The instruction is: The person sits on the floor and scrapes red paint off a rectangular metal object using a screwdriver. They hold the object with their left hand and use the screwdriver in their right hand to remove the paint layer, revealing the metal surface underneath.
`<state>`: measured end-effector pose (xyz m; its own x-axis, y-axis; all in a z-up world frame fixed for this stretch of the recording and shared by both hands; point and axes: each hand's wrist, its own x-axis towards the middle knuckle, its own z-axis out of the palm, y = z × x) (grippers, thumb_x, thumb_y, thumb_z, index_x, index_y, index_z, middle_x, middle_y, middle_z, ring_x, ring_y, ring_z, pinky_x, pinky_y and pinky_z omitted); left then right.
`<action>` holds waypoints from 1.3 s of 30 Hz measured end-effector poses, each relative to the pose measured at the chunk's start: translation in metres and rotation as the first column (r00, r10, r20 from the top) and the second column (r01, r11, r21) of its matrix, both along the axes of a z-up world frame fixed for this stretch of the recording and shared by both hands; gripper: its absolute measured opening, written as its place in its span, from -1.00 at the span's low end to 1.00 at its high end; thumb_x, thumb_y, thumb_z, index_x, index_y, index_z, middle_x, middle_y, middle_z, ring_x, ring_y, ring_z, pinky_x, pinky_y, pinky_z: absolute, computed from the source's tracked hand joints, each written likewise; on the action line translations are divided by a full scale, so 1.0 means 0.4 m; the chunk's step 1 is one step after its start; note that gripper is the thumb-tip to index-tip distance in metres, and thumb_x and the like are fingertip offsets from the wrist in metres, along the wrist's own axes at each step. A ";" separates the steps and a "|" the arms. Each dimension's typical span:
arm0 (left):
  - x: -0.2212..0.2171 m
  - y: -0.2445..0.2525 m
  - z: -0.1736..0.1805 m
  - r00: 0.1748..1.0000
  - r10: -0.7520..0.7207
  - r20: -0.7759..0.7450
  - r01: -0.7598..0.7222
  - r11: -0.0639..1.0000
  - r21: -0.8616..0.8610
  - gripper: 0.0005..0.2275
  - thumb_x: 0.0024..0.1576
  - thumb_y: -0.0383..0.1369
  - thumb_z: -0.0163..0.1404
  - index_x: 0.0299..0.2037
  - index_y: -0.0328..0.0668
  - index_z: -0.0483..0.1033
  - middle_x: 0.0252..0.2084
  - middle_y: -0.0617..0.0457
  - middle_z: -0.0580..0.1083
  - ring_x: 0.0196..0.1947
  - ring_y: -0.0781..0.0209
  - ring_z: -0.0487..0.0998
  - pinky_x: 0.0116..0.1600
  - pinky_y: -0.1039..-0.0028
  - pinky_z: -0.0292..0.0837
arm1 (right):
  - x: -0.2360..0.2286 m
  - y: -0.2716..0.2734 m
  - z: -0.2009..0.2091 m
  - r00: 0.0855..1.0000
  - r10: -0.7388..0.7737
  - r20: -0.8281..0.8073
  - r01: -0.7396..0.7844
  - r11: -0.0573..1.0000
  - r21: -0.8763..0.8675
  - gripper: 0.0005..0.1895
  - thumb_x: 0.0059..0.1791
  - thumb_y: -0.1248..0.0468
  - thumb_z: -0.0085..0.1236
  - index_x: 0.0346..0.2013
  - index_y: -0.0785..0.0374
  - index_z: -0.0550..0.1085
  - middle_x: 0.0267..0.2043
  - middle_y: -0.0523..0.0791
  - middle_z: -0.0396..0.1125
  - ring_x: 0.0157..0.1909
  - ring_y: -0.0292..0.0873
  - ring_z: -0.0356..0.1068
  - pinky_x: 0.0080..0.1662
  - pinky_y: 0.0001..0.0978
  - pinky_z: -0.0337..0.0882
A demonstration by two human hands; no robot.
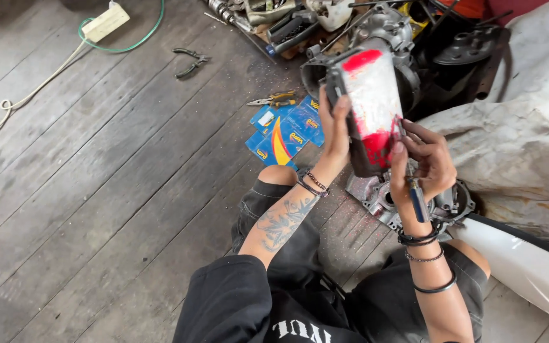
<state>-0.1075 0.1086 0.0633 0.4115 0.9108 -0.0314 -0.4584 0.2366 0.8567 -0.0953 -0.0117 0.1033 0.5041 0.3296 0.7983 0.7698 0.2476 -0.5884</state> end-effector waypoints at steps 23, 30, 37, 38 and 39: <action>-0.026 0.104 -0.099 0.950 0.061 0.306 -0.064 0.998 -0.002 -0.18 -0.03 0.27 0.01 0.28 -0.15 0.09 0.09 -0.06 0.29 0.09 0.06 0.32 0.19 0.21 0.27 | 0.047 0.030 0.010 0.979 0.130 0.159 -0.087 0.962 -0.258 -0.87 0.10 0.62 0.12 -0.32 0.64 0.39 -0.13 0.41 0.44 -0.12 0.25 0.57 -0.24 -0.26 0.55; 0.042 0.053 -0.233 0.676 -0.386 0.627 0.636 0.736 -0.231 -0.03 -0.14 0.21 0.12 0.47 -0.07 0.04 0.47 -0.16 0.16 0.50 -0.19 0.10 0.49 -0.22 0.01 | 0.010 -0.031 0.106 0.991 0.022 0.131 0.017 0.957 -0.290 -0.78 0.20 0.63 0.15 -0.32 0.61 0.36 -0.04 0.42 0.45 -0.03 0.22 0.53 -0.04 -0.15 0.49; 0.015 0.060 -0.043 0.775 -0.183 0.604 0.488 0.781 -0.390 0.01 -0.06 0.50 -0.36 0.45 -0.12 0.10 0.42 -0.19 0.20 0.43 -0.21 0.17 0.44 -0.10 0.08 | -0.010 -0.016 0.094 0.997 -0.023 0.072 0.039 0.973 -0.228 -0.76 0.24 0.47 0.07 -0.27 0.55 0.28 0.01 0.43 0.41 0.05 0.25 0.50 0.03 -0.13 0.47; 0.033 0.066 -0.059 0.555 -0.218 0.803 0.625 0.747 -0.229 -0.37 0.20 0.20 -0.31 0.24 -0.15 0.26 0.15 -0.09 0.28 0.19 -0.04 0.27 0.37 0.03 0.15 | -0.003 -0.010 0.084 0.997 -0.065 -0.042 0.055 0.978 -0.199 -0.76 0.26 0.43 0.07 -0.24 0.52 0.30 0.04 0.35 0.42 -0.07 0.08 0.45 -0.09 -0.28 0.40; 0.051 0.072 -0.076 0.285 -0.238 0.929 0.707 0.707 -0.036 -0.68 0.45 -0.09 -0.25 0.02 -0.17 0.43 -0.11 0.01 0.35 -0.05 0.14 0.37 0.29 0.17 0.22 | 0.004 -0.004 0.075 0.982 -0.102 -0.157 0.074 0.982 -0.173 -0.76 0.29 0.38 0.07 -0.20 0.49 0.33 0.07 0.27 0.42 -0.18 -0.09 0.39 -0.22 -0.42 0.33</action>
